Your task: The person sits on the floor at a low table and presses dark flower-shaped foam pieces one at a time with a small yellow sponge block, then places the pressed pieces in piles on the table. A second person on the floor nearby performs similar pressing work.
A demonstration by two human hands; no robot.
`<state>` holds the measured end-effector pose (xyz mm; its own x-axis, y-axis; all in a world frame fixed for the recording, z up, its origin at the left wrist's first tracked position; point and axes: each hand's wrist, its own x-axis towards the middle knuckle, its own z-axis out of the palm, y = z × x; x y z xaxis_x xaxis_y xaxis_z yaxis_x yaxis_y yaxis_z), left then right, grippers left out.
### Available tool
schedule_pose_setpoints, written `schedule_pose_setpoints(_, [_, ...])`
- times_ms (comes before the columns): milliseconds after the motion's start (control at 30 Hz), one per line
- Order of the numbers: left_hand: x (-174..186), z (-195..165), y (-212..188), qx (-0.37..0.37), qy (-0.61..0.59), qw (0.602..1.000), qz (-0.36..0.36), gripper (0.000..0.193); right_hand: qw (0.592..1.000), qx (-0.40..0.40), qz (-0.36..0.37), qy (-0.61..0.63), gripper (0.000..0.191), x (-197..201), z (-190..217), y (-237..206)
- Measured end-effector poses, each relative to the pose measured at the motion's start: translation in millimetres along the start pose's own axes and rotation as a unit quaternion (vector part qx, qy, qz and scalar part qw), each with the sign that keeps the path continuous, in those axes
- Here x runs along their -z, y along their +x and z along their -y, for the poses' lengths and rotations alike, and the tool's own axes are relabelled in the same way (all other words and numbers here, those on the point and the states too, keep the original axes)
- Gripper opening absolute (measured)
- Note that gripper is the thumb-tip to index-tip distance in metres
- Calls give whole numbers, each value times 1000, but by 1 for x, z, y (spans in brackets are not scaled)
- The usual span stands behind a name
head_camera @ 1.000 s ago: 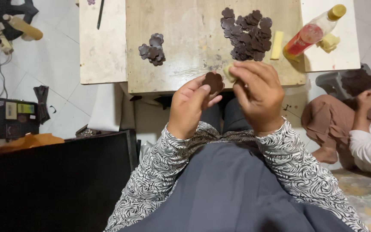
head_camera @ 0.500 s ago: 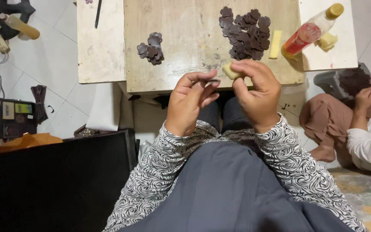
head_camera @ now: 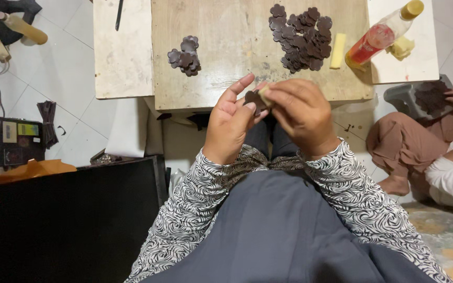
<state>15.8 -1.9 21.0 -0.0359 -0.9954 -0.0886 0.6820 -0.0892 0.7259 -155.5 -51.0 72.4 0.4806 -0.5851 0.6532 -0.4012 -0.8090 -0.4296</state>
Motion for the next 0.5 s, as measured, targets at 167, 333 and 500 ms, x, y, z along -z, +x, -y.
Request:
schedule_pose_setpoints(167, [9, 17, 5, -56, 64, 996, 33, 42, 1000, 15, 0, 5, 30, 1, 7, 1])
schedule_pose_setpoints(333, [12, 27, -2, -55, 83, 994, 37, 37, 997, 62, 33, 10, 25, -5, 5, 5])
schedule_pose_setpoints(500, [13, 18, -3, -10, 69, 998, 10, 41, 999, 13, -11, -29, 23, 2, 0, 7])
